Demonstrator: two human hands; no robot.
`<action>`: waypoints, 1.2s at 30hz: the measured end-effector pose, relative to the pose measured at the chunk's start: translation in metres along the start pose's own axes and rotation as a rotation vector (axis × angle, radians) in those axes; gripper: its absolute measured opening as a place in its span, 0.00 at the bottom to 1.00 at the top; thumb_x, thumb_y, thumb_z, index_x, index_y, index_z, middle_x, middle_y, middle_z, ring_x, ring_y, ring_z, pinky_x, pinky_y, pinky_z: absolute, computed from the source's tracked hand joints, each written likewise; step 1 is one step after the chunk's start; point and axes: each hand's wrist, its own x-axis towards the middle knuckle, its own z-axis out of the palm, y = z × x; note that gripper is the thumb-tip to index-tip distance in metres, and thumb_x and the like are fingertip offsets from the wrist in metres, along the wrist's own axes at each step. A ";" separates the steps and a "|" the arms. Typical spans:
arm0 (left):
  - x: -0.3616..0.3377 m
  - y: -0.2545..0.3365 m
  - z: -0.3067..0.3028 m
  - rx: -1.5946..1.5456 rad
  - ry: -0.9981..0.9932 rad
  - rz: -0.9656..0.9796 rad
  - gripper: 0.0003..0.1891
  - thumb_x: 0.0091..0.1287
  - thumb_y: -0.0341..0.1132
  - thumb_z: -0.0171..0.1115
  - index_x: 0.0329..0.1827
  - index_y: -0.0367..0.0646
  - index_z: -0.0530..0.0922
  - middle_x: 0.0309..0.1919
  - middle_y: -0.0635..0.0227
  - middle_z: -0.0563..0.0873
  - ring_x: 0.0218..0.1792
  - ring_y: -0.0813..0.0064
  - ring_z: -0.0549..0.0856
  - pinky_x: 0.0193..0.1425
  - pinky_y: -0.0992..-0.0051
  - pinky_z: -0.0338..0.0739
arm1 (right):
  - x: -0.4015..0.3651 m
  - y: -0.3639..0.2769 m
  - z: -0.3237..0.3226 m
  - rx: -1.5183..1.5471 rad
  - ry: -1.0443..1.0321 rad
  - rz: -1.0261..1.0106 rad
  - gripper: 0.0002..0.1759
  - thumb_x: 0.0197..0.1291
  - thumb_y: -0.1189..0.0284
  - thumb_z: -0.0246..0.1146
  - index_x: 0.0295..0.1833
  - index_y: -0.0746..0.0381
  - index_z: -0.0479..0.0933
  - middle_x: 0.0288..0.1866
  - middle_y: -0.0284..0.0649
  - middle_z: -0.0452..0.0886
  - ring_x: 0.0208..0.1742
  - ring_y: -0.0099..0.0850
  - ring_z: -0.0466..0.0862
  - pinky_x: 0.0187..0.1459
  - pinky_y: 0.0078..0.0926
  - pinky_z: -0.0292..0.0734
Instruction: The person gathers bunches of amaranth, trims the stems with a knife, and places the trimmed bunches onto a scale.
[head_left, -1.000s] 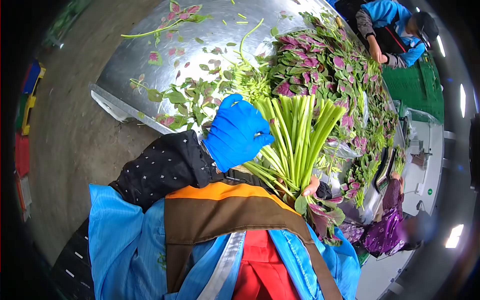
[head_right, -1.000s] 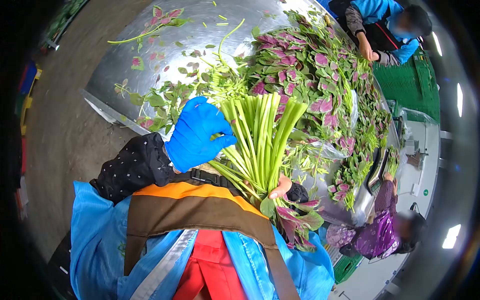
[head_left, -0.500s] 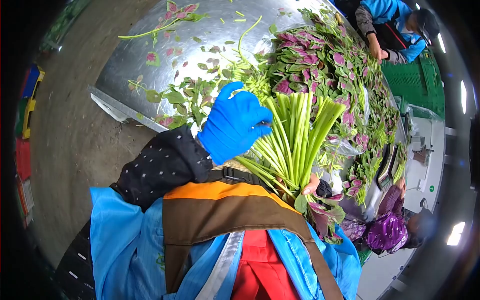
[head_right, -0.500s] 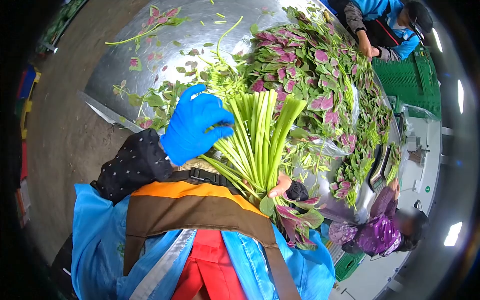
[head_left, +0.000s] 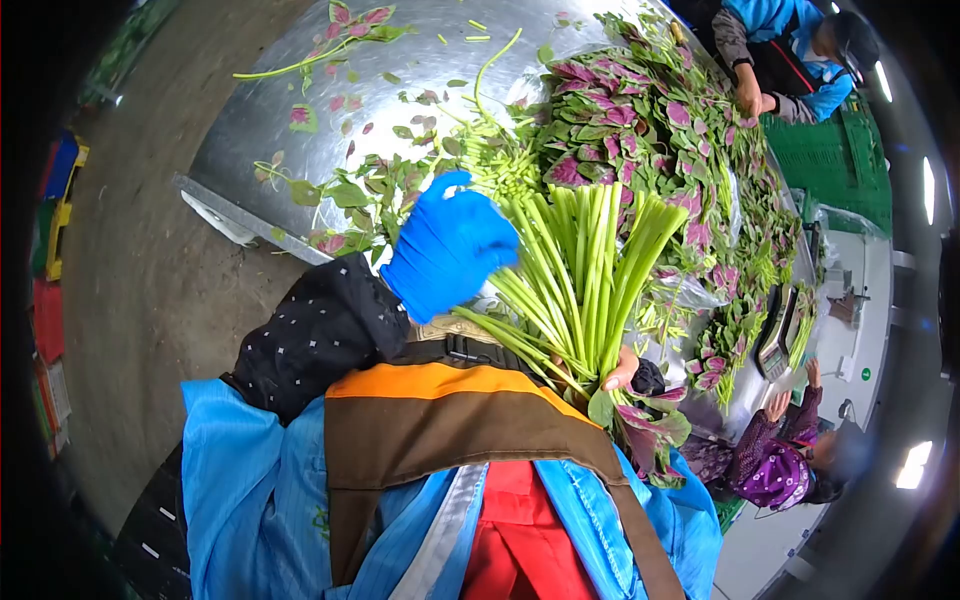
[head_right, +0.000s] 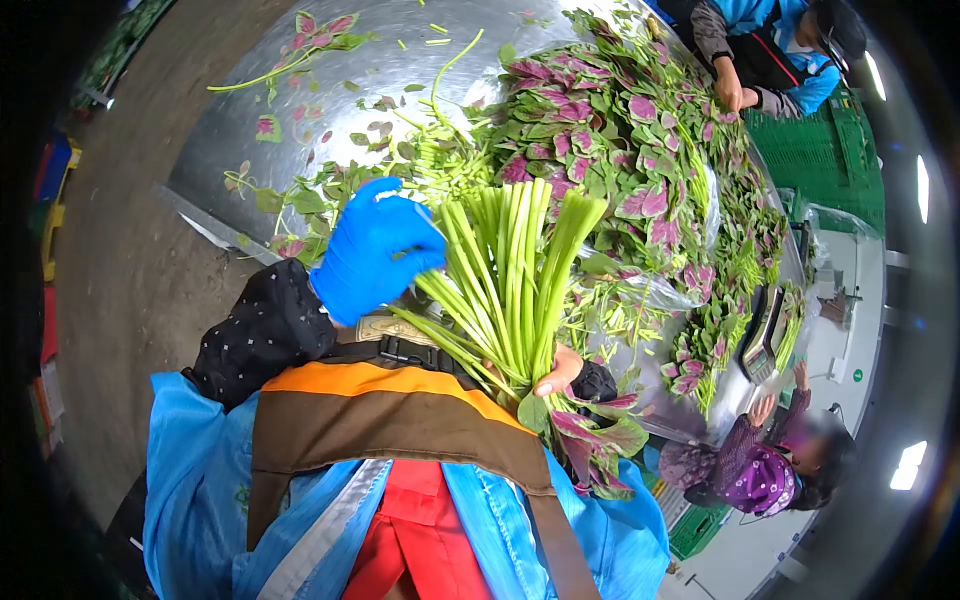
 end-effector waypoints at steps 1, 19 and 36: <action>0.001 -0.010 -0.002 0.053 -0.036 -0.015 0.07 0.48 0.37 0.70 0.29 0.52 0.81 0.24 0.70 0.79 0.32 0.65 0.79 0.58 0.62 0.66 | 0.000 0.000 -0.003 0.002 0.002 0.004 0.43 0.46 0.67 0.73 0.67 0.67 0.62 0.64 0.40 0.71 0.62 0.27 0.69 0.62 0.26 0.61; 0.096 0.065 0.022 -0.481 -1.560 0.307 0.40 0.44 0.46 0.78 0.61 0.43 0.72 0.54 0.59 0.80 0.57 0.64 0.75 0.63 0.64 0.66 | 0.008 -0.019 0.009 -0.038 -0.031 0.056 0.43 0.47 0.67 0.72 0.67 0.68 0.61 0.64 0.40 0.70 0.62 0.27 0.69 0.63 0.25 0.61; -0.054 -0.007 0.016 -1.148 -0.863 -0.376 0.38 0.41 0.31 0.81 0.59 0.38 0.73 0.52 0.64 0.82 0.51 0.78 0.78 0.56 0.71 0.74 | 0.020 -0.194 0.030 -1.336 0.344 0.164 0.42 0.46 0.45 0.71 0.56 0.67 0.72 0.43 0.48 0.81 0.42 0.36 0.82 0.46 0.31 0.76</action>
